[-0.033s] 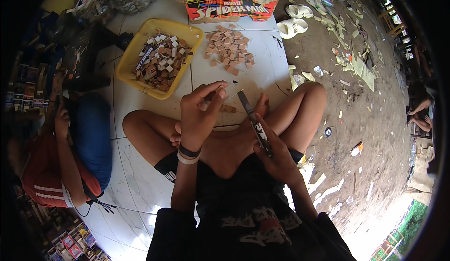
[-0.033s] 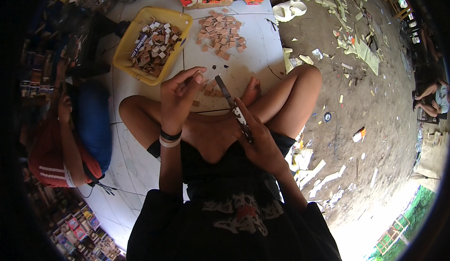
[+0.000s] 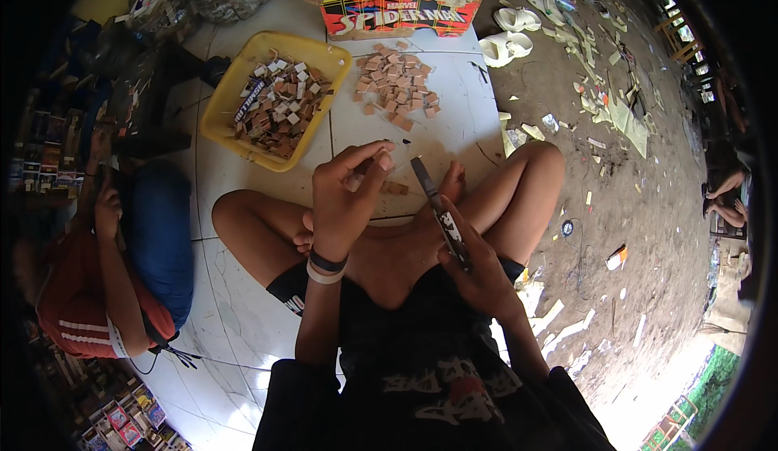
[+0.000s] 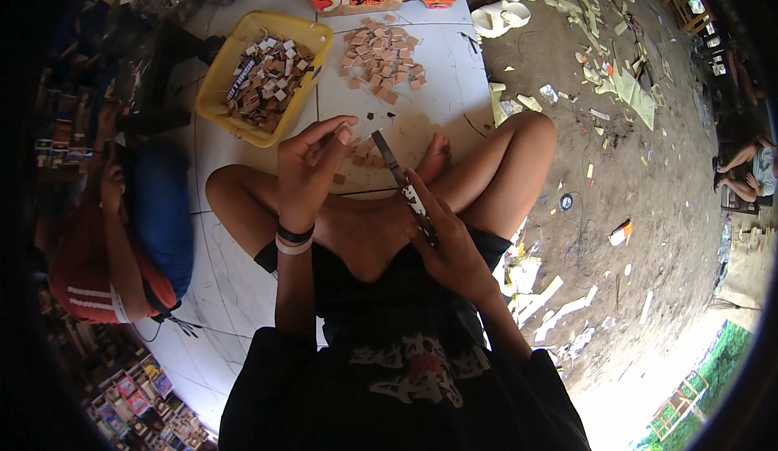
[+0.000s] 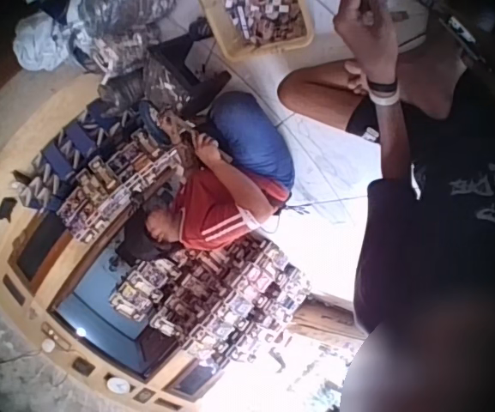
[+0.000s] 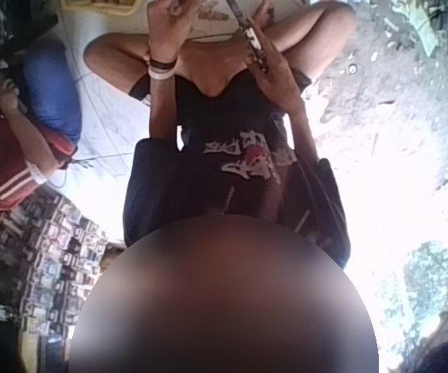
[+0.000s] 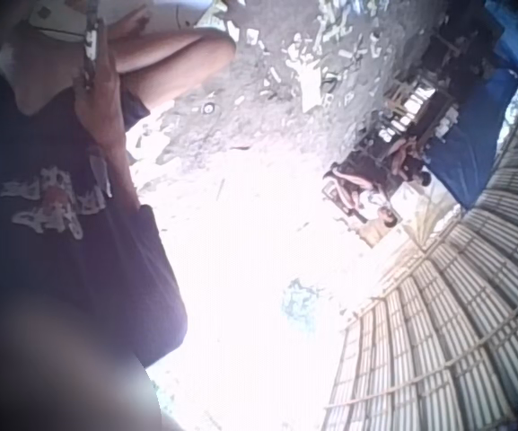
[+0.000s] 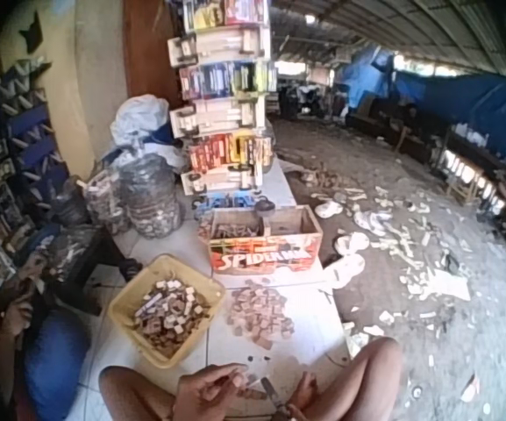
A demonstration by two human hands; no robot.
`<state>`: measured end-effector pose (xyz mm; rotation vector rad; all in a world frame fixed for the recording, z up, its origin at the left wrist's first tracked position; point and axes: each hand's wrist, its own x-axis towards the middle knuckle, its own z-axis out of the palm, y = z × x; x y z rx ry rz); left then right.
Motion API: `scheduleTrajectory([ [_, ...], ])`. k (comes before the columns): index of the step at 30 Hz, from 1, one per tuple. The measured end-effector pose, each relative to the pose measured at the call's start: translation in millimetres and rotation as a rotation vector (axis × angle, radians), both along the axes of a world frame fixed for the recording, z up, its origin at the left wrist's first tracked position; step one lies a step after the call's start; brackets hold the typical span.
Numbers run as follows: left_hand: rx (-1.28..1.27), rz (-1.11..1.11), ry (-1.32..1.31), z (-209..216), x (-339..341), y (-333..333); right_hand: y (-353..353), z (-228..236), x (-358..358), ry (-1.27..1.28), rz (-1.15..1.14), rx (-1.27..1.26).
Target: The person sits cross-legged on the floor and uses a knife to cut small rectangular wooden blocks into smaller pieces. The cut pieces are placed into a yellow plastic container, while wood shavings accumulate on the floor.
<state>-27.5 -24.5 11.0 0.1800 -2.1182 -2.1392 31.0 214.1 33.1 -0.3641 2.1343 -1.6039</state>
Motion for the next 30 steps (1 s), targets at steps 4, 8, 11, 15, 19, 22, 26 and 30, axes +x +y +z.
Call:
scheduleTrajectory([
  [4, -0.038, -0.002, 0.044, -0.4, 0.3, 0.4, -0.8, -1.8, -0.4, 0.019, 0.005, -0.01],
  [8, -0.027, -0.002, 0.029, -0.3, 0.9, 0.4, -1.2, -2.0, -0.4, 0.076, 0.012, -0.031],
  [11, -0.07, -0.017, 0.012, 0.3, 0.8, -2.3, -1.0, 0.1, 1.0, -0.021, -0.003, 0.015],
  [15, 0.026, -0.018, 0.0, 1.4, 1.0, 4.5, -3.6, 0.6, 2.0, -0.031, -0.019, 0.018],
  [19, 0.388, -0.077, -0.152, -0.3, -2.2, 18.9, -7.1, -2.0, 6.7, -0.097, -0.026, 0.037],
  [22, 0.611, -0.12, -0.216, -2.8, 0.9, 19.8, -5.0, -3.3, 9.9, -0.13, 0.003, -0.056],
  [26, 0.73, -0.206, -0.278, -5.6, 7.8, 13.1, 3.0, 4.0, 17.1, -0.756, 0.078, -0.705],
  [30, 0.712, -0.205, -0.317, -3.5, 9.1, 12.9, -2.6, 10.1, 26.0, -0.878, -0.016, -0.868],
])
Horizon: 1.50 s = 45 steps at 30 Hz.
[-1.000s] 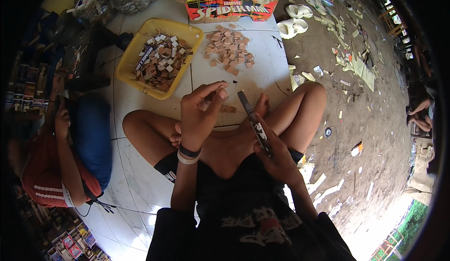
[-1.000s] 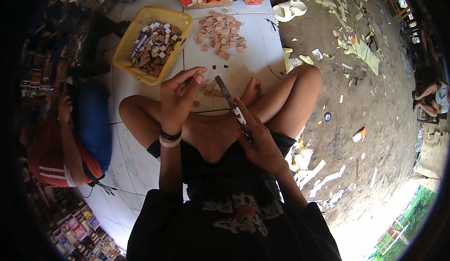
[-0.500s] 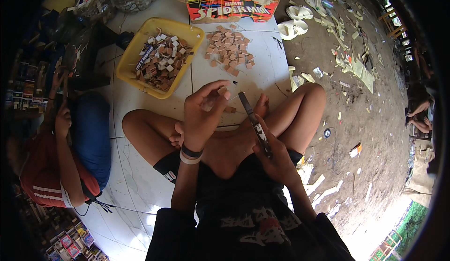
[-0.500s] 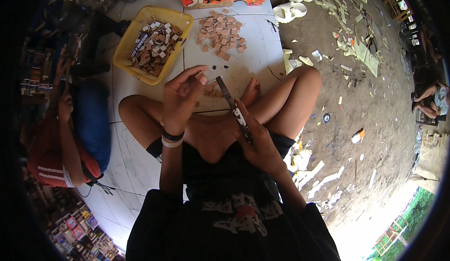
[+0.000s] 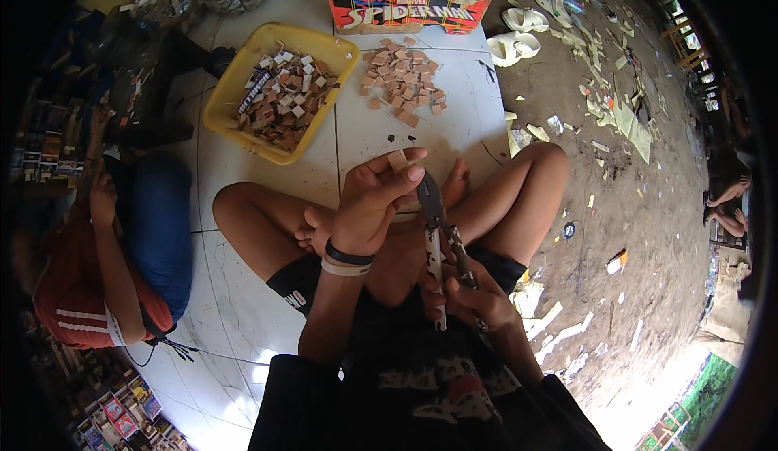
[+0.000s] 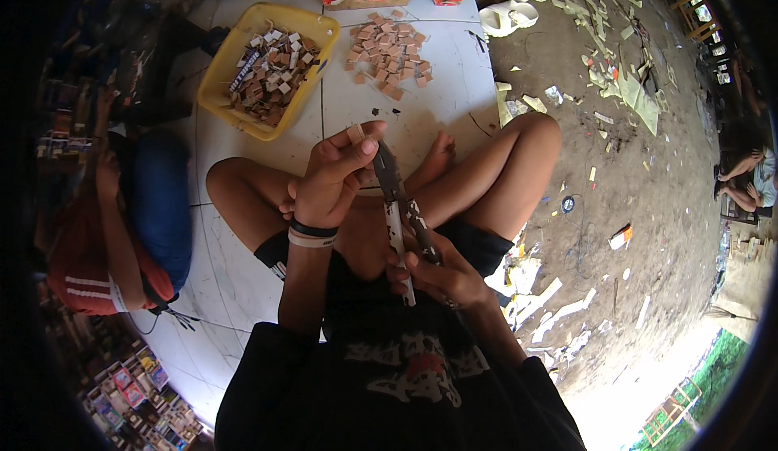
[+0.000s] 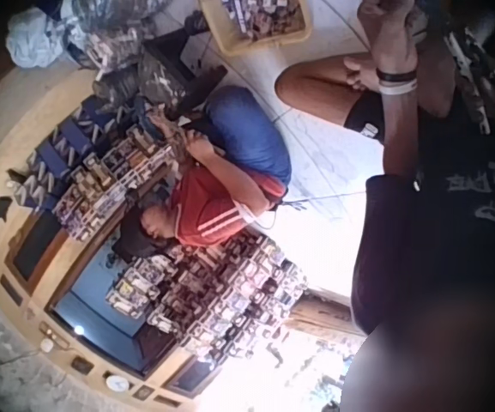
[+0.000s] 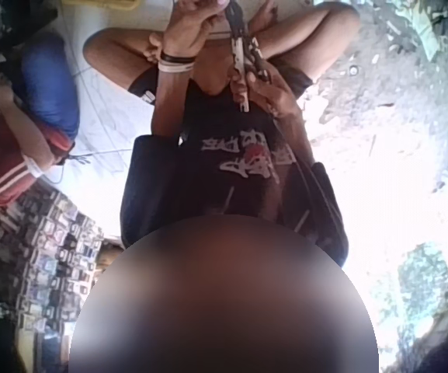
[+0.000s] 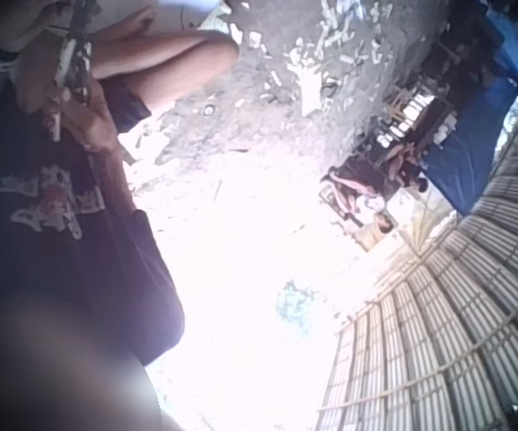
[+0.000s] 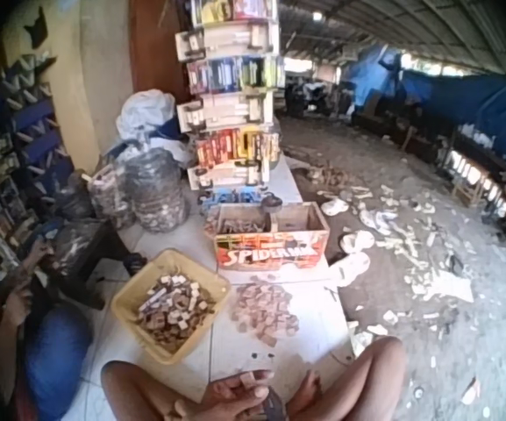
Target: The person sits cross-legged on the floor and uses a knife to cut small rectangular wooden blocks into smaller pieces. The cut pieces are placed into a yellow plastic container, while wood shavings accumulate on the floor.
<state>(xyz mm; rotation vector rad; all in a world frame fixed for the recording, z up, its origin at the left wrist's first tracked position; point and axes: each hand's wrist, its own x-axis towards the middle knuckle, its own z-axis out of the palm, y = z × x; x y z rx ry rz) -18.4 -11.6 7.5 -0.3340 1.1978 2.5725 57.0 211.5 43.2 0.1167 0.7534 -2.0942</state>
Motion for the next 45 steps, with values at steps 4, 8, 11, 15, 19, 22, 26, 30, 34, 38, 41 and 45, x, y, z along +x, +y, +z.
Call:
scheduleTrajectory([
  [4, -0.106, -0.005, -0.011, 6.9, 1.1, -0.9, -2.6, 2.2, -0.6, -0.011, 0.002, 0.032],
  [8, -0.117, 0.092, -0.065, 6.0, 1.8, -0.9, 3.9, 1.1, -3.7, 0.024, 0.016, 0.088],
  [11, -0.179, 0.131, 0.054, 0.4, -2.0, -4.9, 10.9, -1.6, -4.6, 0.434, 0.154, 0.497],
  [15, -0.378, 0.162, 0.213, -7.4, -3.4, -6.2, 11.6, -6.1, -1.8, 0.389, 0.154, 0.589],
  [19, -0.399, 0.173, 0.268, -13.5, 0.4, 0.2, 14.1, -2.2, -0.9, 0.262, 0.126, 0.582],
  [22, -0.432, 0.143, 0.267, -15.4, 5.4, 4.3, 14.8, 3.0, -4.7, 0.246, 0.111, 0.519],
  [26, -0.382, 0.163, 0.302, -17.1, 7.7, 10.7, 12.3, 8.7, -10.0, 0.295, 0.122, 0.55],
  [30, -0.381, 0.177, 0.338, -16.8, 9.3, 10.4, 9.7, 13.2, -10.8, 0.233, 0.104, 0.553],
  [34, -0.401, 0.178, 0.327, -14.7, 9.0, 9.0, 9.3, 16.7, -10.6, 0.196, 0.082, 0.5],
  [38, -0.395, 0.18, 0.343, -11.8, 9.3, 10.0, 7.9, 17.8, -9.4, 0.199, 0.066, 0.525],
  [41, -0.385, 0.183, 0.354, -10.6, 8.9, 10.8, 8.4, 16.3, -8.7, 0.223, 0.067, 0.542],
  [45, -0.38, 0.193, 0.365, -10.8, 9.6, 11.5, 13.9, 6.5, -8.4, 0.306, 0.117, 0.552],
])
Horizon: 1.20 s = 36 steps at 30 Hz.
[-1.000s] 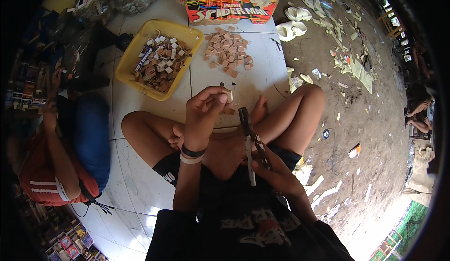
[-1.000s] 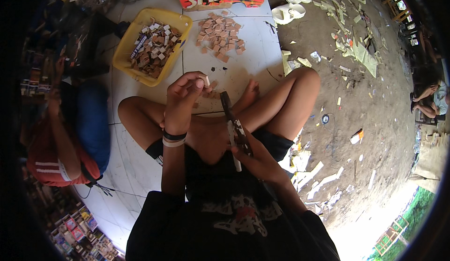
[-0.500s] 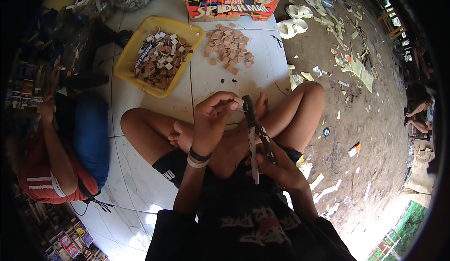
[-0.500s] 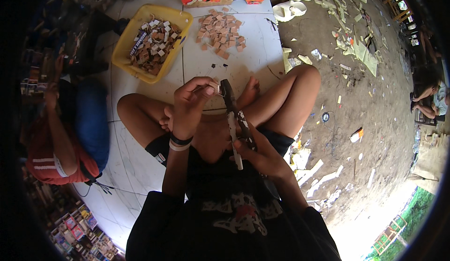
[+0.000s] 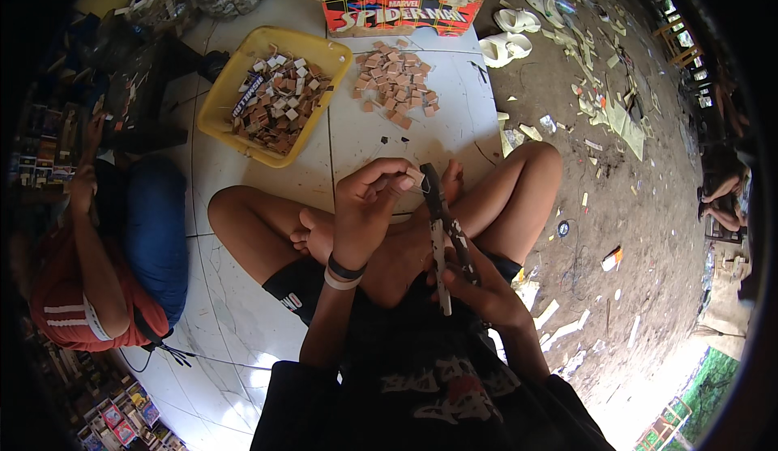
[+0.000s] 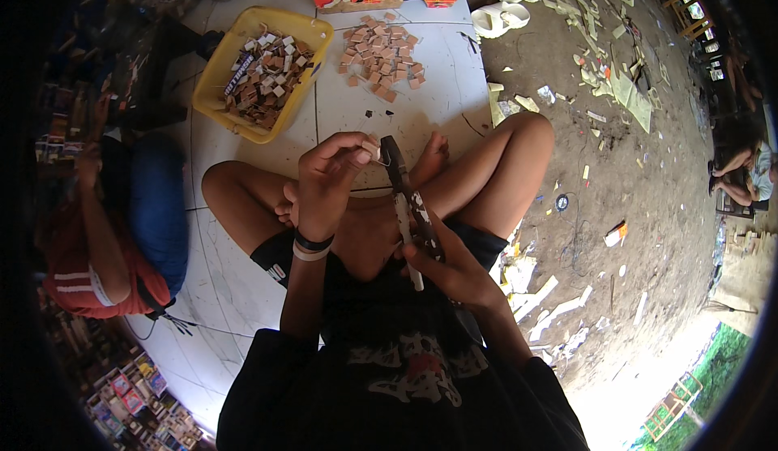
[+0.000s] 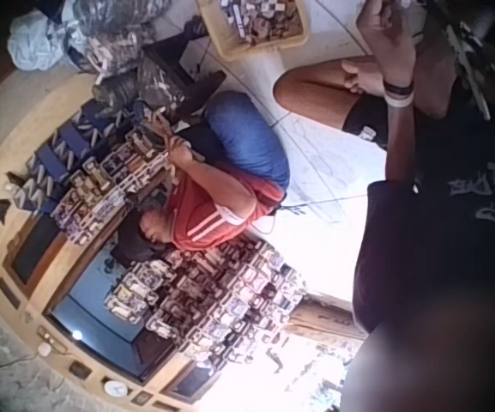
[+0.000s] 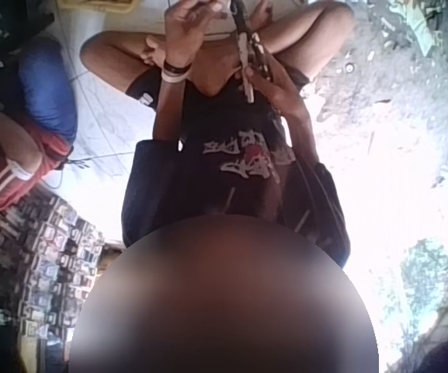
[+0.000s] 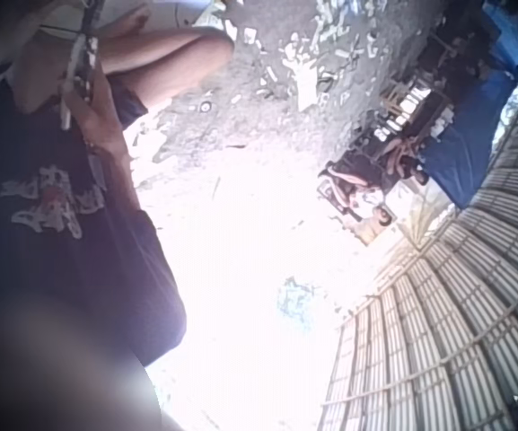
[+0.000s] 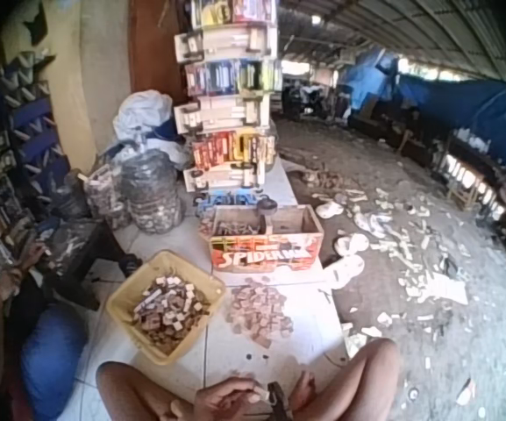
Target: The person sits cross-legged on the floor and uses a knife to cut small rectangular wooden blocks into smaller pieces. The cut pieces are placed into a yellow plastic container, while wood shavings accumulate on the floor.
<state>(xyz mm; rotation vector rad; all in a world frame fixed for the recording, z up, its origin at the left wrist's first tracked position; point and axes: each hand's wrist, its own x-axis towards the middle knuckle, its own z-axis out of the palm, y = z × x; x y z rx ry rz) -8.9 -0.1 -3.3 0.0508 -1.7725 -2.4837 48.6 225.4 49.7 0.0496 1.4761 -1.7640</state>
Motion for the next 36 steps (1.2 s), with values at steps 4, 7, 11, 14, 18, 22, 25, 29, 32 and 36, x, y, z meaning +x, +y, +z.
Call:
scheduleTrajectory([
  [4, -0.026, -0.014, 0.094, -4.2, 3.3, -1.3, 1.5, -23.9, 6.3, -0.004, 0.066, -0.024],
  [7, -0.049, -0.073, 0.089, -12.3, 15.7, -4.1, -3.4, -42.3, 20.6, 0.038, 0.092, 0.036],
  [11, -0.041, -0.136, 0.135, -32.3, 33.2, -5.8, -5.3, -46.5, 45.4, 0.174, 0.062, 0.208],
  [14, -0.017, -0.081, 0.081, -43.5, 49.1, -8.7, -1.1, -44.7, 45.4, 0.386, 0.092, 0.558],
  [18, -0.491, 0.002, -0.269, -55.4, 50.8, -20.3, -0.5, -51.6, 33.8, 0.295, -0.021, 0.766],
  [22, -0.654, 0.035, -0.294, -84.6, 11.6, -31.5, 5.6, -62.9, 22.0, 0.347, -0.171, 0.572],
  [25, -0.671, 0.149, -0.128, -113.2, -18.8, -26.4, 11.0, -64.4, 17.6, 0.347, -0.229, 0.481],
  [29, -1.183, -0.05, -0.101, -128.5, -35.9, -35.5, 14.6, -58.2, 16.7, 0.224, -0.222, 0.448],
  [32, -1.297, -0.146, -0.103, -118.8, -37.8, -36.4, 12.2, -58.3, 18.5, 0.234, -0.188, 0.447],
  [36, -0.618, -0.036, -0.199, -84.3, -33.1, -33.1, 8.0, -61.9, 24.6, 0.256, -0.203, 0.351],
])
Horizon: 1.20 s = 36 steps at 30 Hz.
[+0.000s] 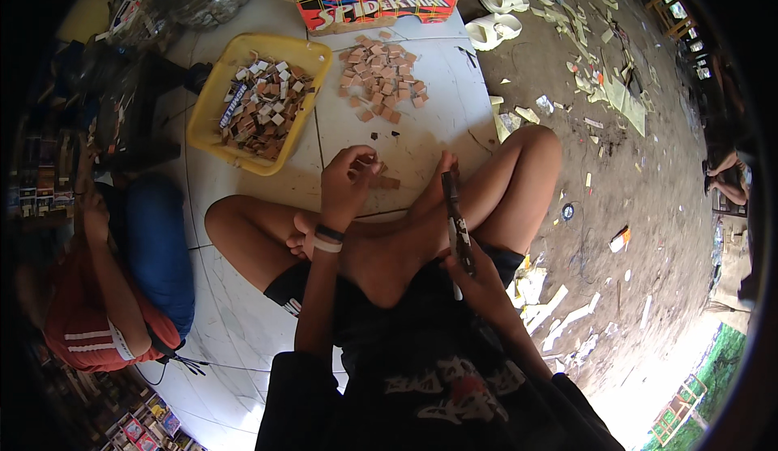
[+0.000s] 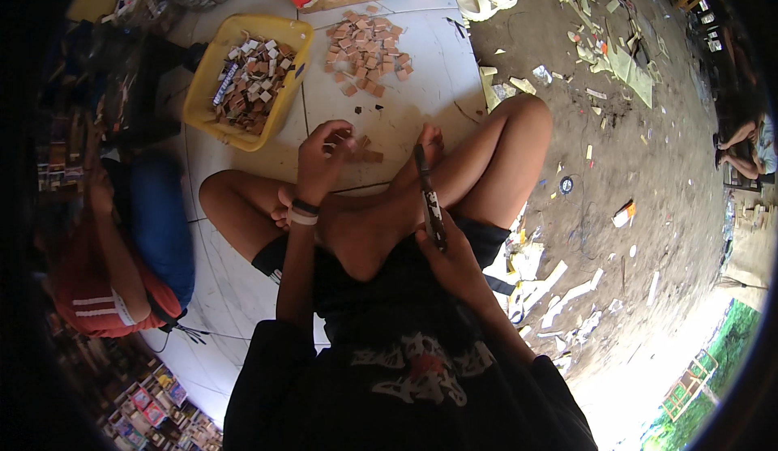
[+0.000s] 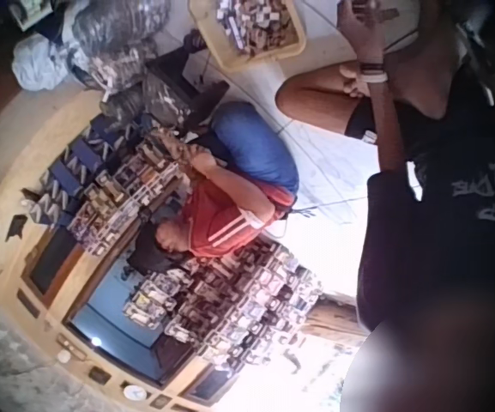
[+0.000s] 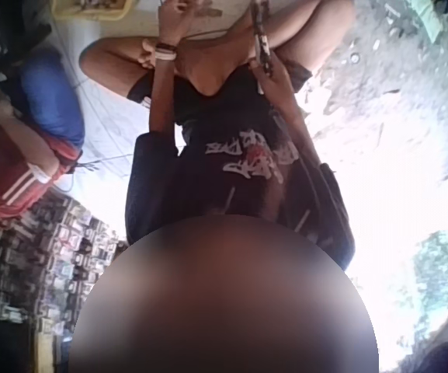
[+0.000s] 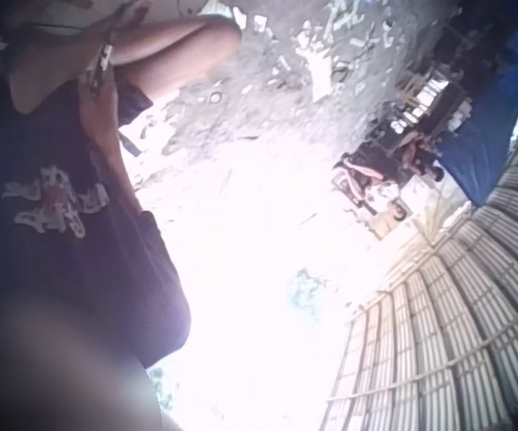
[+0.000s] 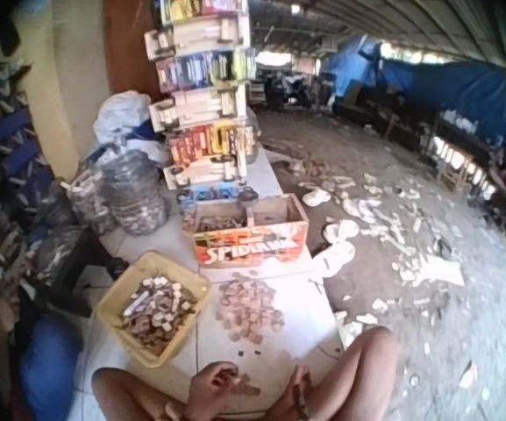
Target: The person sits cross-legged on the floor and uses a knife to cut small rectangular wooden blocks into smaller pieces. The cut pieces are placed into a yellow plastic container, while wood shavings accumulate on the floor.
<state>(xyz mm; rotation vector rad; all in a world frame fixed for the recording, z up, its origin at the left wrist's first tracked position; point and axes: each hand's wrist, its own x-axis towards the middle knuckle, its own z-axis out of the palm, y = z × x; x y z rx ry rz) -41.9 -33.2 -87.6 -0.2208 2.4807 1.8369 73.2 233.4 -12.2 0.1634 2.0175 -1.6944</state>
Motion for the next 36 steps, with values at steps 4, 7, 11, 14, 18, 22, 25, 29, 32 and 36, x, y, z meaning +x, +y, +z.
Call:
scheduleTrajectory([
  [4, 0.628, 0.069, 0.022, 35.1, 11.2, 4.3, -7.5, 0.7, -0.9, 0.02, 0.056, -0.047],
  [7, 0.858, 0.152, 0.059, 48.8, 19.0, 21.6, -14.9, 7.9, -4.6, 0.095, 0.096, -0.037],
  [11, 0.933, 0.216, 0.018, 61.2, 29.3, 41.4, -18.6, 17.9, -10.3, 0.107, 0.196, 0.004],
  [14, 0.959, 0.273, -0.013, 68.8, 37.6, 55.6, -22.9, 19.3, -10.1, 0.098, 0.172, -0.016],
  [18, 0.984, 0.316, -0.005, 75.0, 44.9, 65.5, -26.2, 17.8, -8.5, 0.138, 0.146, -0.019],
  [22, 0.993, 0.32, -0.032, 76.3, 46.6, 67.5, -28.0, 17.6, -8.6, 0.167, 0.136, -0.031],
  [25, 0.981, 0.332, -0.009, 76.5, 47.5, 69.3, -29.3, 18.4, -7.7, 0.2, 0.117, -0.032],
  [29, 0.991, 0.338, 0.018, 78.0, 49.3, 72.6, -30.9, 17.8, -6.9, 0.264, 0.11, -0.008],
  [32, 1.009, 0.345, 0.032, 79.4, 49.9, 72.8, -31.4, 17.7, -7.2, 0.288, 0.118, 0.0],
  [36, 1.022, 0.339, 0.047, 79.5, 50.5, 71.8, -31.7, 19.4, -6.9, 0.269, 0.122, 0.013],
])
